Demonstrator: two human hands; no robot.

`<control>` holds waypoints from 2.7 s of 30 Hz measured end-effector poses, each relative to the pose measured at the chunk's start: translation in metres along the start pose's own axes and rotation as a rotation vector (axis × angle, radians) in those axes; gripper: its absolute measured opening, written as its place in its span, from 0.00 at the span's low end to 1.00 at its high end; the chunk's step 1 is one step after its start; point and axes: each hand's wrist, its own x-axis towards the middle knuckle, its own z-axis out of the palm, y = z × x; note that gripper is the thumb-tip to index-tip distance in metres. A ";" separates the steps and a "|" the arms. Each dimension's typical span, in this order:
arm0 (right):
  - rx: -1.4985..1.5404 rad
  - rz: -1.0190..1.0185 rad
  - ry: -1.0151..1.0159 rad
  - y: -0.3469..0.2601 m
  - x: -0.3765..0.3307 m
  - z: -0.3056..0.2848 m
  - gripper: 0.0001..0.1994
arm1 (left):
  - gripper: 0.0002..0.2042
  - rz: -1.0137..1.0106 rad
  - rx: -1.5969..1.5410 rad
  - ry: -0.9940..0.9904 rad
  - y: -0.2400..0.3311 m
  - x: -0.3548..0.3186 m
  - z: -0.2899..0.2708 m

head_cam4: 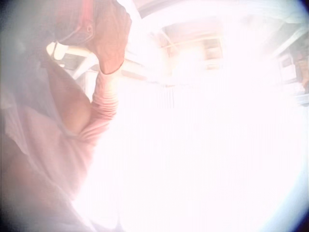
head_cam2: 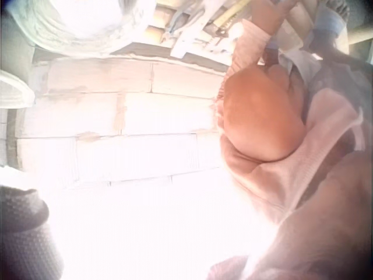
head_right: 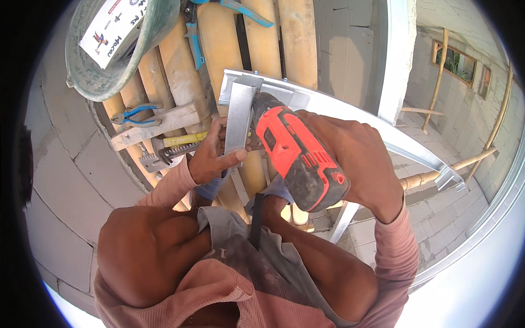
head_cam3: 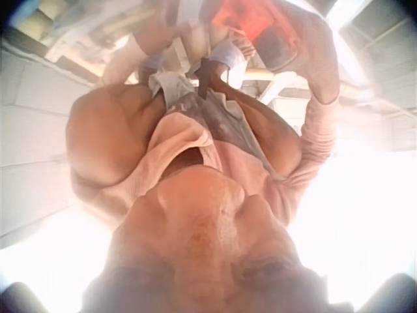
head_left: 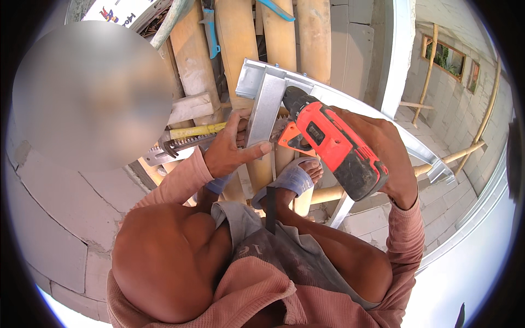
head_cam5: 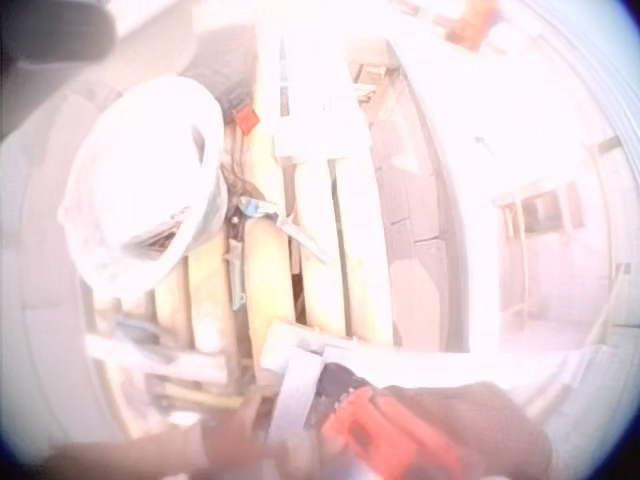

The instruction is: The person assembles a metal frame by measuring a light-gauge steel section with a tape measure, marking it with a pen, and then joining two metal pieces together using a power drill and screws while working on a bamboo scaffold.

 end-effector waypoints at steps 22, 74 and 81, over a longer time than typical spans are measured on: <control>0.860 0.384 0.588 0.091 -0.158 0.091 0.23 | 0.39 0.106 0.095 0.129 -0.003 -0.003 0.012; 0.950 0.440 0.816 0.020 -0.142 0.105 0.26 | 0.16 0.301 0.667 0.190 0.246 -0.044 -0.137; 0.958 0.451 0.769 0.012 -0.141 0.112 0.25 | 0.09 0.412 1.067 0.598 0.246 -0.028 -0.160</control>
